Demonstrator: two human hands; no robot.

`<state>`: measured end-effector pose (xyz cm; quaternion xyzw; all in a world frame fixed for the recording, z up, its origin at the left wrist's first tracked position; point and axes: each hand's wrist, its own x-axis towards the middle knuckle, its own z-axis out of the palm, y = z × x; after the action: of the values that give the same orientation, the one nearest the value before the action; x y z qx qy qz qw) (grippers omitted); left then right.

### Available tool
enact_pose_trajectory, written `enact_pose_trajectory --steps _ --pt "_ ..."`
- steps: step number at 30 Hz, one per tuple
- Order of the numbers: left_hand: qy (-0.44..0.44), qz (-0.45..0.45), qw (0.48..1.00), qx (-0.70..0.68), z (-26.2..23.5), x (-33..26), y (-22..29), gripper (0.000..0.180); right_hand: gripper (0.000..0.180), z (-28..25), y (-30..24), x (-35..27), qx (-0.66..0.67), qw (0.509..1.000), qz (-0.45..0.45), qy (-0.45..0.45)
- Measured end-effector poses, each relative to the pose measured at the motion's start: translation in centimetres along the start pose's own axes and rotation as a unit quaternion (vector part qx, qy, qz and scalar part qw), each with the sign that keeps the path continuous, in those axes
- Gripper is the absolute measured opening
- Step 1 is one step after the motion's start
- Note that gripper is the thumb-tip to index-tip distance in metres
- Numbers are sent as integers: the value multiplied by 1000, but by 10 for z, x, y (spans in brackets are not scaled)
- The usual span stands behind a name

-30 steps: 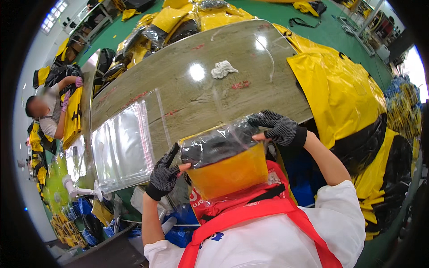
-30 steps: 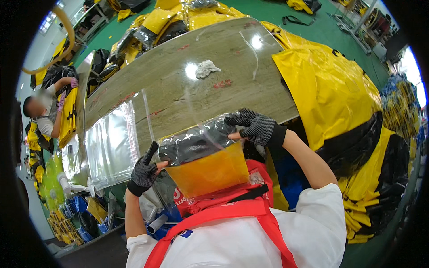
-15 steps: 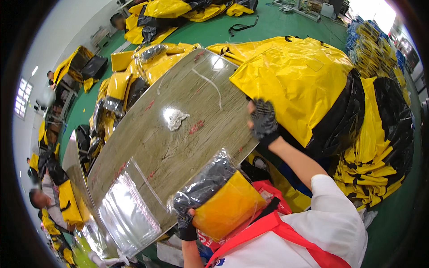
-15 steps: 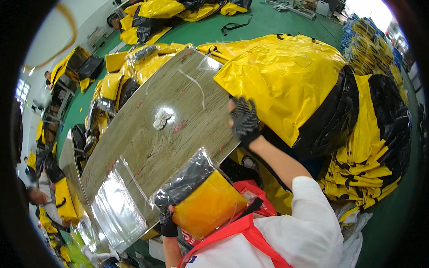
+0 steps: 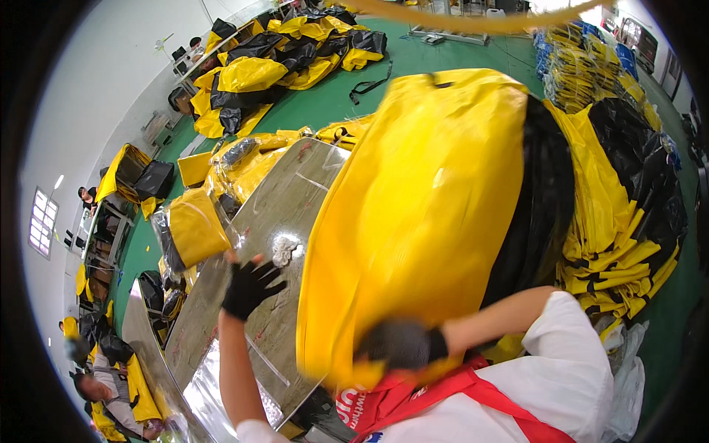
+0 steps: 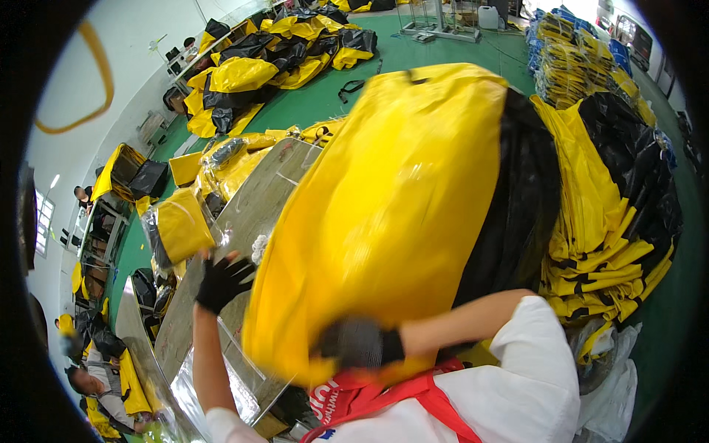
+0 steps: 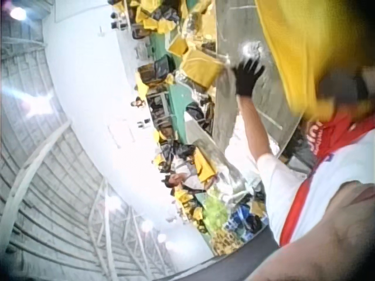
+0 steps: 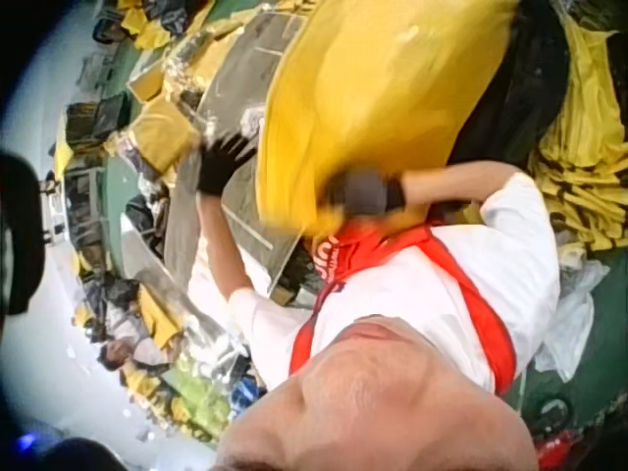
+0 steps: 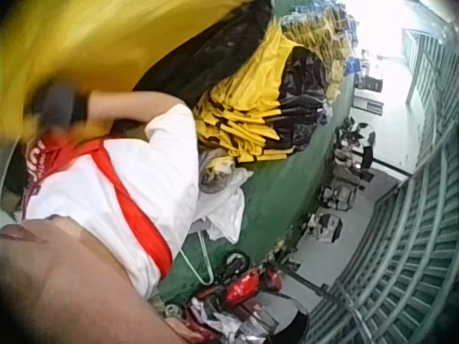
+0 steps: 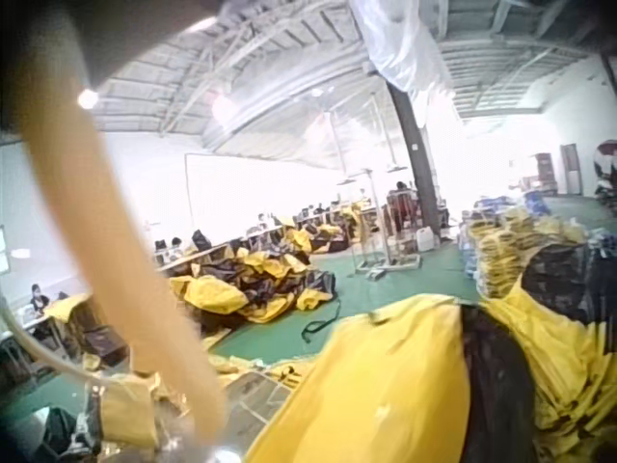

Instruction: The person folds yellow and black delivery bags and places them into clear plastic packaging on a workbench. They repeat this process for multiple bags, smoothing the plastic and stacking the packaged units.

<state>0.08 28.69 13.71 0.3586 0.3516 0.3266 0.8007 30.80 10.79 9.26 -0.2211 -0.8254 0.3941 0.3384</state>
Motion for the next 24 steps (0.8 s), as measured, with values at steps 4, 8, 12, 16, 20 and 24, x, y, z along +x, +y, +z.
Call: enact_pose_trajectory --steps 4,8,12,16,20,24 --pt "102 -166 977 91 -9 58 -34 51 16 153 -34 -3 196 939 -263 -106" --pt "222 -10 919 325 16 40 -63 34 22 169 -43 20 112 902 -413 -58" --pt "370 314 669 564 -53 -50 -28 44 32 98 -32 65 48 945 -306 -106" --pt "489 242 532 647 -72 -187 5 54 39 -33 42 121 -312 920 -172 161" --pt "620 187 394 652 -196 -310 -31 50 63 -115 169 77 -337 924 174 56" --pt "693 -96 526 484 -206 -297 -103 56 77 -120 132 108 -507 787 321 -144"
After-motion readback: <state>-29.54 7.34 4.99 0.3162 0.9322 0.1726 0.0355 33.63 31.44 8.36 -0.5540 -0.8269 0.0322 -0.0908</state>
